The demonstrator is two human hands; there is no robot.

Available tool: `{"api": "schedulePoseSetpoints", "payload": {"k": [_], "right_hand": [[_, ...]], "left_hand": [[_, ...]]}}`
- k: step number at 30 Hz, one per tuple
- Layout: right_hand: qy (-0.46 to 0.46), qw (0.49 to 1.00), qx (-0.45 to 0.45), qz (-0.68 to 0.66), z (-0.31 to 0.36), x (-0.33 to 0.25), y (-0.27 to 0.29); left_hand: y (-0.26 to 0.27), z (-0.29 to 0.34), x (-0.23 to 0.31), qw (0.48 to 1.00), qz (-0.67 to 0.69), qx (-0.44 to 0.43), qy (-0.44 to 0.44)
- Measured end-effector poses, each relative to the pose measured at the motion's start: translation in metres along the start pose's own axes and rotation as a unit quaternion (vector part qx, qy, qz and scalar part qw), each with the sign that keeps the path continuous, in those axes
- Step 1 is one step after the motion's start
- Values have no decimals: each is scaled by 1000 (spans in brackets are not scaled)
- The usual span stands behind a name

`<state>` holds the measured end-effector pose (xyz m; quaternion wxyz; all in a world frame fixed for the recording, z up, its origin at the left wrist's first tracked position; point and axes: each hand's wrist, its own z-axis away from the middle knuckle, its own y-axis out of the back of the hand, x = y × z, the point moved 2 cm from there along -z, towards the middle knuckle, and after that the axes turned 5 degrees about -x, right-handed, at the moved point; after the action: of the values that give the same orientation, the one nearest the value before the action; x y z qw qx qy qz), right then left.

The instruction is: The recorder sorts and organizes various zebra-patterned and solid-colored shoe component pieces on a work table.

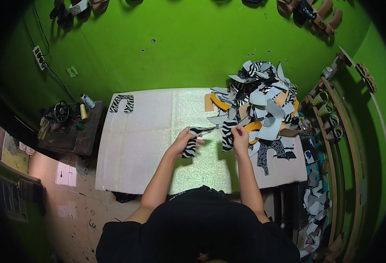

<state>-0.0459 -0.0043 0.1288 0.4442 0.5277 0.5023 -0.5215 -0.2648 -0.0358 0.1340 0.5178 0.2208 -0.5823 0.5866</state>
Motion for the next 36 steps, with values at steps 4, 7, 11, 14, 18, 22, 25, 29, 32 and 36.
{"api": "schedulePoseSetpoints", "payload": {"k": [4,7,11,14,18,22,25,29,32,36], "right_hand": [[-104,976,15,-191,14,2,-6],[-184,945,-21,-271,31,-2,-20],[-207,924,-21,-321,49,-1,-43],[-192,945,-17,-265,54,2,-51],[-127,971,11,-200,56,3,-53],[-92,983,-14,-159,59,0,-52],[-67,990,-38,-118,59,3,-50],[-36,993,-51,-105,62,5,-52],[-27,994,-64,-79,67,-1,-60],[-13,995,-81,-55,62,-7,-60]], "left_hand": [[-5,4,-4,996,-55,47,-50],[-14,3,-6,984,-121,37,-128],[-36,3,-13,993,-39,-4,-115],[-34,1,-25,988,-52,-13,-144],[-36,1,-26,989,-74,-29,-125],[-30,4,-21,989,-97,-26,-111],[-25,5,-17,996,-28,-32,-82],[-24,9,-10,997,-31,-44,-51],[-24,10,-8,993,-97,-16,-66],[-17,12,1,992,-100,4,-81]]}}
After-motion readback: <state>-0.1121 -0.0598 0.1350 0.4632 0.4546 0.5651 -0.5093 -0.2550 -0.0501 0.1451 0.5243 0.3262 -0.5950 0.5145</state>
